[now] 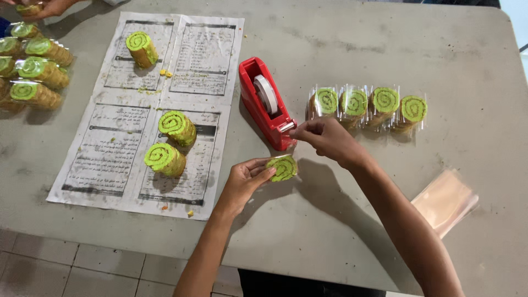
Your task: The person wraps individual green cake rolls in clear plastic film and secures the packaging using tape from a red dispenser.
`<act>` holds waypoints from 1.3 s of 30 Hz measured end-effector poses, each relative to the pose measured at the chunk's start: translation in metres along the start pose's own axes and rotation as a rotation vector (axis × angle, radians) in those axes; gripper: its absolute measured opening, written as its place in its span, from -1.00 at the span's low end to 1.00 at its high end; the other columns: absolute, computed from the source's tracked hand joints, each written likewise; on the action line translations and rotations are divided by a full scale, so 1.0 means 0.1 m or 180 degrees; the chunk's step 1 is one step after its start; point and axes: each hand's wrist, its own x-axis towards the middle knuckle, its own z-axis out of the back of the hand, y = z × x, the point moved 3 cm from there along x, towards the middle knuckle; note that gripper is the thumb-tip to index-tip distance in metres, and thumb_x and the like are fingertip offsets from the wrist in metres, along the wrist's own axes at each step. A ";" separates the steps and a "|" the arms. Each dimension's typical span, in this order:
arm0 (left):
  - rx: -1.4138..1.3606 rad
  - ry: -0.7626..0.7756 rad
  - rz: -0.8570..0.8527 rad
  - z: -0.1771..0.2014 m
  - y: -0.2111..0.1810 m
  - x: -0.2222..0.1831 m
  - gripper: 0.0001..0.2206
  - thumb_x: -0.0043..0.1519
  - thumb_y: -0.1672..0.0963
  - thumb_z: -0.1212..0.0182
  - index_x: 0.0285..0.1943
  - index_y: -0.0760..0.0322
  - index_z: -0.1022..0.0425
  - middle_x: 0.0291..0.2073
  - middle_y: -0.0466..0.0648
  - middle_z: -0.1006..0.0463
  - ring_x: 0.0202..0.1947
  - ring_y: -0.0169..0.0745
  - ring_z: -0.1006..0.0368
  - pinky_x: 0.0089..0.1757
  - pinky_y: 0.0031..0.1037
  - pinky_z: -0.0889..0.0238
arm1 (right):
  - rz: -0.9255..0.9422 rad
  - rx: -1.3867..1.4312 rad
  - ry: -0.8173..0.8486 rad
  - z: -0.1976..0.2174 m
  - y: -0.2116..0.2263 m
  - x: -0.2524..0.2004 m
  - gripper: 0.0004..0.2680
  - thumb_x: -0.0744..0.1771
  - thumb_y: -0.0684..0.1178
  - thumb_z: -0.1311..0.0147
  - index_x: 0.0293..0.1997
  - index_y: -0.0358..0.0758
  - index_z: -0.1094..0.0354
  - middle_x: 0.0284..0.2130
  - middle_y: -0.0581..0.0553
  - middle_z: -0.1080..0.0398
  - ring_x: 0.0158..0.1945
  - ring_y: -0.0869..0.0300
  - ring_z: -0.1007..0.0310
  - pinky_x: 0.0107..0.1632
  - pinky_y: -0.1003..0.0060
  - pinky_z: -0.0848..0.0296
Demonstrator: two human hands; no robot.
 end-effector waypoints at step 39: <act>0.0076 0.0168 -0.0075 -0.44 -0.03 0.01 -0.57 0.28 0.13 -0.51 0.27 0.55 -0.60 -0.10 0.11 -0.77 -0.10 -0.35 -0.66 -0.01 -0.44 -0.61 | 0.0400 0.0125 -0.0490 0.38 -0.82 -1.03 -0.78 0.38 -0.18 -0.30 0.16 -0.33 -0.58 -0.36 -0.18 -0.64 -0.30 0.21 -0.45 -0.30 0.30 -0.56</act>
